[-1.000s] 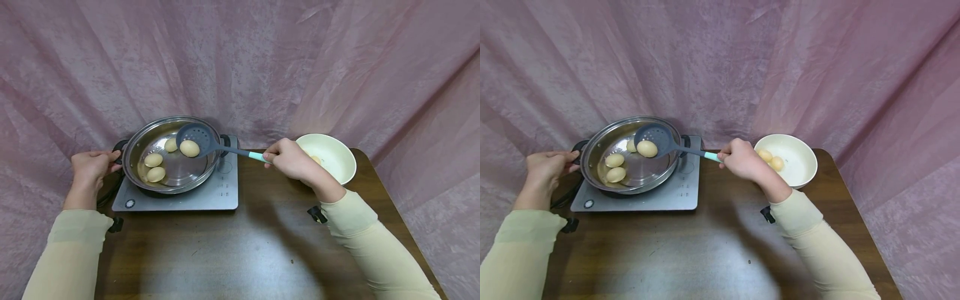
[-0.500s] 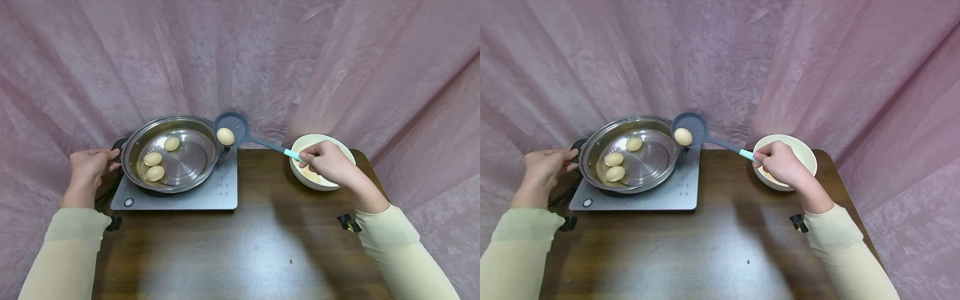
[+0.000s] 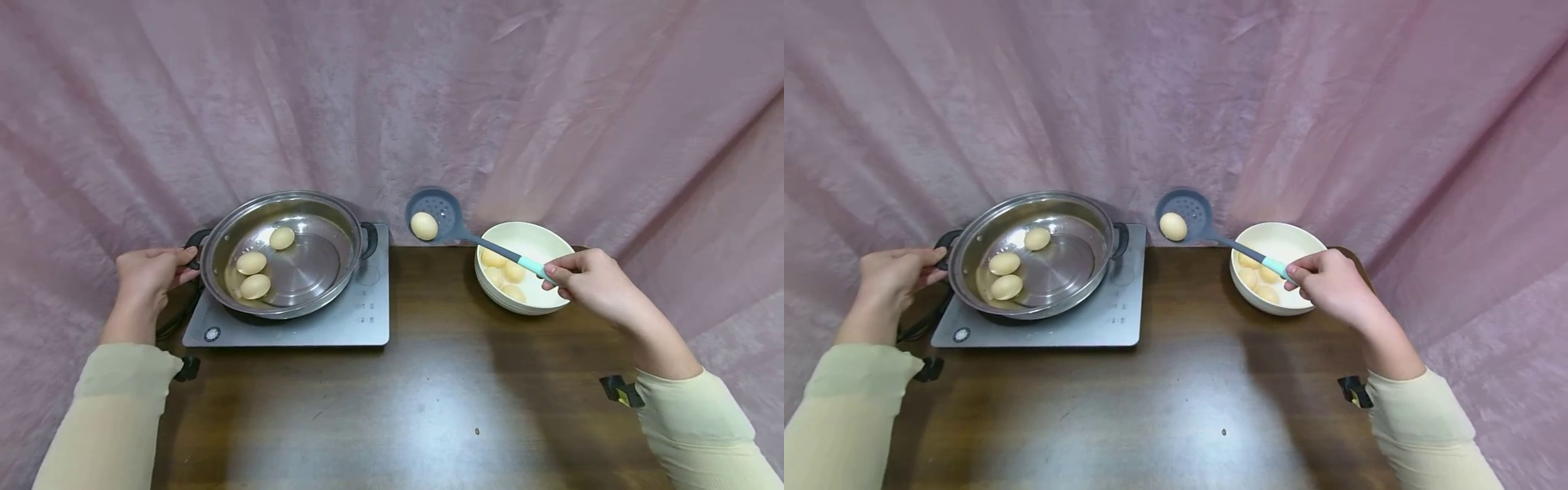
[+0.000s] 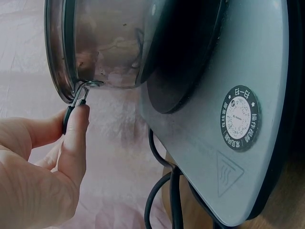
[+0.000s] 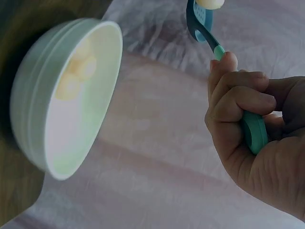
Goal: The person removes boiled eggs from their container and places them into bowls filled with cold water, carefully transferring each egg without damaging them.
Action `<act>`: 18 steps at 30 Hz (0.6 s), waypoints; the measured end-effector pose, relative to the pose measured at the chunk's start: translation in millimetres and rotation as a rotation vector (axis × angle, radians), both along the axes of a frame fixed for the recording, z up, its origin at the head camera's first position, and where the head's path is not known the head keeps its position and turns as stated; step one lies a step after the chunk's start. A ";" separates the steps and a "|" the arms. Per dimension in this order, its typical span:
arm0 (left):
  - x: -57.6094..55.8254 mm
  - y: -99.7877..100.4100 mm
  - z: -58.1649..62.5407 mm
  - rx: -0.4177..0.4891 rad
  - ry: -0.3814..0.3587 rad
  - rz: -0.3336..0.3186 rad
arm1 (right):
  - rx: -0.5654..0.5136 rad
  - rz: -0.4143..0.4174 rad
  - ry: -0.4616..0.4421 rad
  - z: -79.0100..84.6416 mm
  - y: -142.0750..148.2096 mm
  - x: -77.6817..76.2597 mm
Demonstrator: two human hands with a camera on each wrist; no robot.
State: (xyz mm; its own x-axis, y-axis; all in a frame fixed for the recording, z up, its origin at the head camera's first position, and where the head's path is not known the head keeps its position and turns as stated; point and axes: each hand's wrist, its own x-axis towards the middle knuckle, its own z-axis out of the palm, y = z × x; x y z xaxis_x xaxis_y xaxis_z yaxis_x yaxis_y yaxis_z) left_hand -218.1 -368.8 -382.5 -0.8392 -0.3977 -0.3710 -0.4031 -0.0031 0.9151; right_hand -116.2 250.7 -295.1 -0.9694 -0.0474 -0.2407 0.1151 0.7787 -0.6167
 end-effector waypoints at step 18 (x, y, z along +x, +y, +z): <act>3.0 -4.0 -1.9 0.132 0.094 -0.002 | 0.036 -0.149 0.048 -18.7 79.9 43.6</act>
